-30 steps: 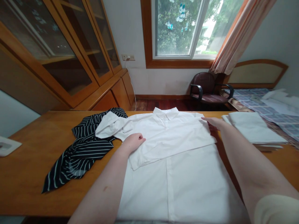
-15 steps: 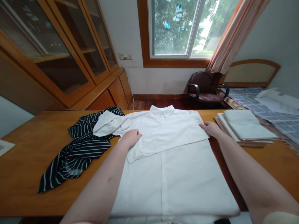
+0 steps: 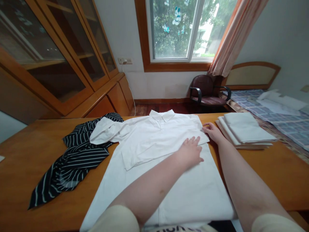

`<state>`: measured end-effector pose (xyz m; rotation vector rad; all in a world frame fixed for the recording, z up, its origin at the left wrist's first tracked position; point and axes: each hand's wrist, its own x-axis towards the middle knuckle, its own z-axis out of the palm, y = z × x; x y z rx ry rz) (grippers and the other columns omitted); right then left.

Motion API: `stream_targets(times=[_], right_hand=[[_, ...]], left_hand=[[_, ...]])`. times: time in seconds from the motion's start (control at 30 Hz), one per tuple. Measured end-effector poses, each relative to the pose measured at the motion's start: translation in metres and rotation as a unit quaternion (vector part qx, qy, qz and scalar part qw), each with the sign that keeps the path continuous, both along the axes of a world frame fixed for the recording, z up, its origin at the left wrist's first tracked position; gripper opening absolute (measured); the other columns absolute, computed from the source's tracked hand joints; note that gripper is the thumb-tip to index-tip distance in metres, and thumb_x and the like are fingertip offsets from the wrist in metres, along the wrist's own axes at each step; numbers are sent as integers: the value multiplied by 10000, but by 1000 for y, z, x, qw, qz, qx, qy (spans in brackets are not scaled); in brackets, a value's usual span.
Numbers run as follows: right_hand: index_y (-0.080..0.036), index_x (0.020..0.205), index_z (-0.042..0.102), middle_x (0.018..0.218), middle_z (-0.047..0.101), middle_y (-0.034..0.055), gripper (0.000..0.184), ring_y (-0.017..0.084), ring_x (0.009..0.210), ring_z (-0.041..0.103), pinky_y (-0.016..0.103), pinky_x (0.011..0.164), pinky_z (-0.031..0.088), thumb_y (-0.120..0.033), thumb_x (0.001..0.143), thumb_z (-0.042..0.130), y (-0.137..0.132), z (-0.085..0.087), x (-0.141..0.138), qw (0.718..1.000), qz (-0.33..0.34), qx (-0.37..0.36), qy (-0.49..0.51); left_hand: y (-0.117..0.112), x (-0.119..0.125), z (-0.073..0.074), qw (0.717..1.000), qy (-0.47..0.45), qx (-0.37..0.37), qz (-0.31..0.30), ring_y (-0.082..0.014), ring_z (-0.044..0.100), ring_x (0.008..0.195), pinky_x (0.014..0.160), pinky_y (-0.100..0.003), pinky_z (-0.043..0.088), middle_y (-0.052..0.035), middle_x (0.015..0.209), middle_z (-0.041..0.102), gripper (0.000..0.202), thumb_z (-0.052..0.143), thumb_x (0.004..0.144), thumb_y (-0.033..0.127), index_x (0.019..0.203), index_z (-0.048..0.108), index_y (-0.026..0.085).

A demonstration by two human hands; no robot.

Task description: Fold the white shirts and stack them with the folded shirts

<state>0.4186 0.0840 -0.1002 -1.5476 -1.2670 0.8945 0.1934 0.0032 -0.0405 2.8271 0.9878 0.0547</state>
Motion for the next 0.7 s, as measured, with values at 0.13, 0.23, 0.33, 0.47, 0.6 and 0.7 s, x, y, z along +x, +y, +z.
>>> stream_targets(times=[0.13, 0.23, 0.33, 0.47, 0.6, 0.7], right_hand=[[-170, 808, 617, 696, 614, 8, 313, 123, 592, 504, 239, 534, 405, -426, 637, 676, -1, -1, 6, 998, 41, 3, -54], [-154, 836, 678, 704, 645, 25, 309, 138, 614, 524, 251, 550, 418, -400, 651, 660, 1, 0, 8, 996, 35, -19, -84], [-143, 886, 700, 701, 660, 34, 332, 143, 602, 534, 255, 539, 422, -378, 655, 658, 2, 4, 9, 996, 31, -44, -73], [-149, 912, 694, 728, 675, 47, 318, 148, 622, 562, 254, 557, 451, -351, 670, 654, 0, 8, 7, 996, 35, -72, -29], [-170, 928, 656, 743, 663, 40, 285, 145, 627, 575, 246, 555, 474, -332, 693, 642, -1, 10, 2, 995, 38, -87, 5], [-191, 975, 591, 731, 633, 20, 301, 138, 609, 574, 244, 535, 478, -312, 704, 646, -6, 17, -2, 995, 14, -95, 41]], left_hand=[[-4, 27, -35, 999, -22, 21, -15, -277, 85, 1412, 1127, -499, 124, -89, 1554, 101, 663, 386, 866, 548, 1390, 376, 143], [-1, 24, -44, 999, -26, 8, -20, -240, 129, 1408, 1140, -481, 104, -102, 1537, 179, 695, 279, 897, 545, 1424, 304, 91], [-2, 20, -43, 999, -28, 18, -14, -226, 167, 1398, 1140, -490, 100, -119, 1519, 233, 705, 260, 901, 538, 1423, 291, 66], [-2, 19, -39, 998, -29, 51, 11, -240, 192, 1385, 1134, -516, 93, -123, 1502, 279, 647, 317, 899, 480, 1398, 338, 69], [2, 17, -40, 996, -60, 58, 37, -243, 301, 1321, 1127, -528, 107, -128, 1434, 395, 560, 379, 891, 417, 1346, 412, 94], [4, 15, -41, 995, -77, 50, 30, -228, 416, 1221, 1120, -501, 154, -123, 1346, 486, 509, 419, 882, 406, 1304, 449, 124]])
